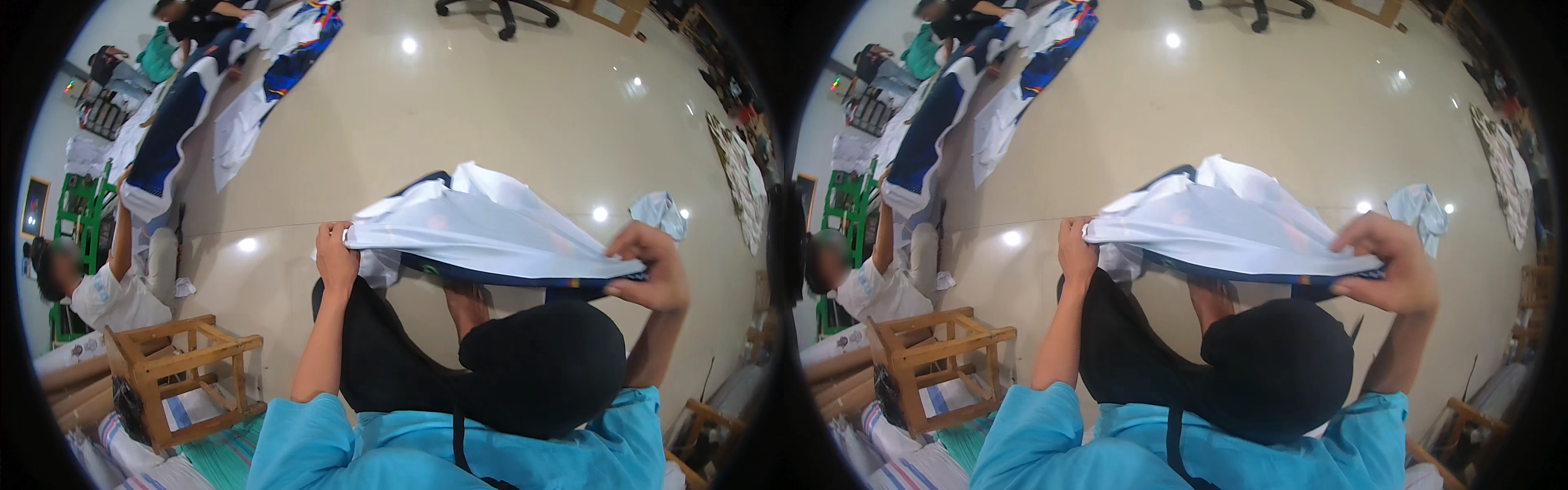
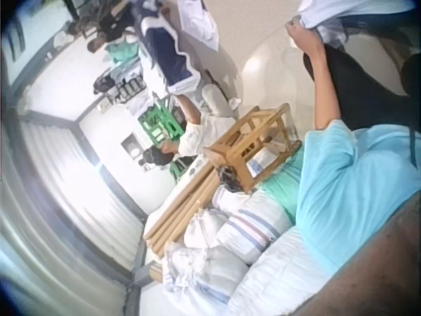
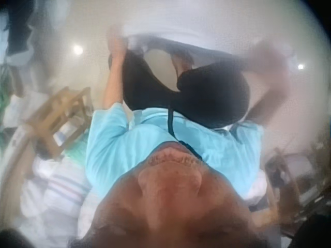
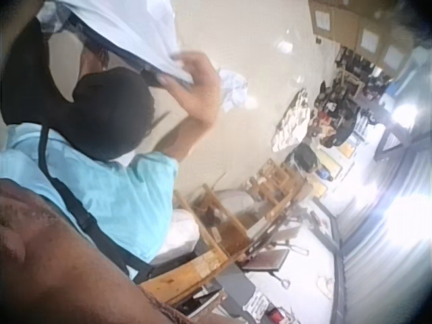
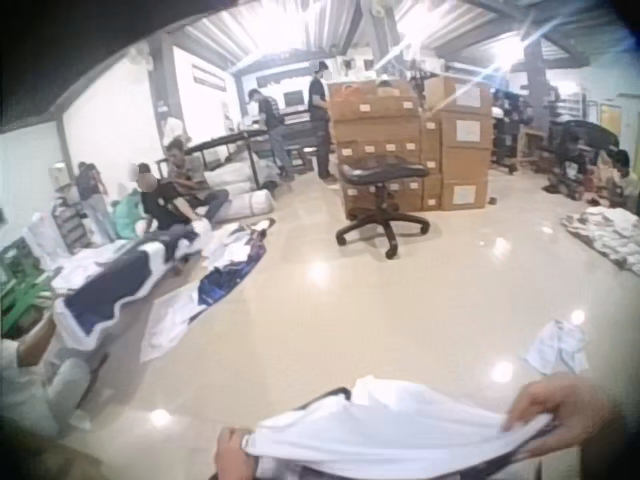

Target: The person sits on the floor and uses scissors to cut a large piece of white and patterned fabric. They trim the edges and cut along the design lines, separating sections of the material.

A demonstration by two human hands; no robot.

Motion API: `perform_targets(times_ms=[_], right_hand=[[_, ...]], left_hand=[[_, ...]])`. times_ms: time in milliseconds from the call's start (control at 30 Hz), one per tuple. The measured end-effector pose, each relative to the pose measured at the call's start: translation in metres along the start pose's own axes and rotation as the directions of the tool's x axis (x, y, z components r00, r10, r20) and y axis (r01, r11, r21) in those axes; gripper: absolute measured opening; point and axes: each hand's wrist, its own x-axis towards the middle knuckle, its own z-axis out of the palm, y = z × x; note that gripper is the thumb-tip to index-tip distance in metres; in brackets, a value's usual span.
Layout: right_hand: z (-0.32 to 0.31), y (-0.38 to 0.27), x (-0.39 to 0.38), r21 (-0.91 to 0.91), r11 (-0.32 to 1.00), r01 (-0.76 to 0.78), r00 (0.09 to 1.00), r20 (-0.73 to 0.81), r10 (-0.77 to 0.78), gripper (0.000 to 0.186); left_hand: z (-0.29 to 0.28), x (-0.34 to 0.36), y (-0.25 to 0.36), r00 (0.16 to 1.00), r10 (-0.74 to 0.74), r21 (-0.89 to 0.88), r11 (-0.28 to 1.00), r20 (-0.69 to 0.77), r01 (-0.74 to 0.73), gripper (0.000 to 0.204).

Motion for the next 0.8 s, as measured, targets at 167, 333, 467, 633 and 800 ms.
perform_targets(times_ms=[167, 333, 467, 633, 800], right_hand=[[-0.025, -0.015, -0.018, 0.297, 0.953, 0.059, 0.976, -0.219, 0.008, 0.074], [-0.047, 0.013, 0.042, -0.366, 0.883, -0.295, 0.932, 0.092, 0.35, 0.054], [-0.064, 0.112, 0.108, -0.646, 0.683, -0.341, 0.844, 0.109, 0.525, 0.023], [-0.196, 0.231, 0.168, -0.697, 0.534, -0.479, 0.834, -0.551, 0.029, 0.041], [-0.339, 0.139, 0.176, -0.632, 0.596, -0.496, 0.463, -0.773, -0.435, 0.06]], left_hand=[[-0.02, 0.025, -0.027, 0.995, -0.035, -0.1, 0.995, -0.096, 0.025, 0.043], [-0.043, 0.076, -0.069, 0.995, -0.103, -0.424, 0.9, 0.004, 0.095, 0.031], [-0.026, 0.155, -0.093, 0.999, 0.03, -0.169, 0.985, 0.041, -0.023, 0.027], [-0.062, 0.33, -0.038, 0.995, 0.047, -0.029, 0.998, -0.086, -0.049, 0.065], [-0.246, 0.431, 0.008, 0.449, 0.698, 0.51, 0.715, -0.557, -0.479, 0.049]])
